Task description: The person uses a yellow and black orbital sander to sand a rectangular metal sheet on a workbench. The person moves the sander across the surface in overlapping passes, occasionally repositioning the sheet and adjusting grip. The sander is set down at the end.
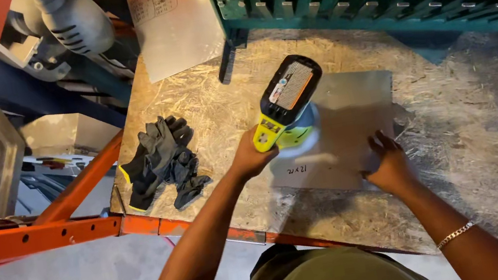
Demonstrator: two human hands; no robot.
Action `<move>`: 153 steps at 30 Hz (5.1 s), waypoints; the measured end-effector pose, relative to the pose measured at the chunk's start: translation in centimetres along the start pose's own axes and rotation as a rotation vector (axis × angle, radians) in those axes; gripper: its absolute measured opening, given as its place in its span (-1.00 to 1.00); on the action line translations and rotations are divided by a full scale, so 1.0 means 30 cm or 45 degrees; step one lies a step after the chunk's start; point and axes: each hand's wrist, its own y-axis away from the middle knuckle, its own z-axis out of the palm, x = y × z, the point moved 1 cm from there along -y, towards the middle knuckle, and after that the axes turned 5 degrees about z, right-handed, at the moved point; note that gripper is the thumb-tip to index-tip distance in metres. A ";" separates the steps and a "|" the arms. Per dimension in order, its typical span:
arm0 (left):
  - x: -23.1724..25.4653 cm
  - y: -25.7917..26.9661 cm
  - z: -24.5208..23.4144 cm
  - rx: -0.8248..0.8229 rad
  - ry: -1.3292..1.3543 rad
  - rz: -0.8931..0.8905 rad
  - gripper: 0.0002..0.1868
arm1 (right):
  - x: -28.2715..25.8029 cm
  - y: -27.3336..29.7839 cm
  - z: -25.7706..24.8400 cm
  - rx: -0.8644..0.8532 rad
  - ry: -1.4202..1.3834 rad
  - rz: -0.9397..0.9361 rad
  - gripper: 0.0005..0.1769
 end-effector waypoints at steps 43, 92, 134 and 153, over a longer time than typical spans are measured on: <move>0.064 0.314 -0.040 -0.223 -0.106 -0.216 -0.72 | 0.080 -0.018 0.082 -0.127 0.024 0.099 0.10; 0.048 -0.209 0.347 0.415 -0.099 -0.005 -0.60 | -0.093 -0.013 -0.112 -0.322 0.027 0.200 0.11; 0.102 -0.198 0.506 0.235 -0.062 0.062 -0.60 | -0.123 0.014 -0.124 -0.281 0.018 0.222 0.05; 0.139 -0.237 0.736 -0.095 -0.152 -0.071 -0.52 | -0.119 0.163 -0.023 -0.194 0.084 0.357 -0.50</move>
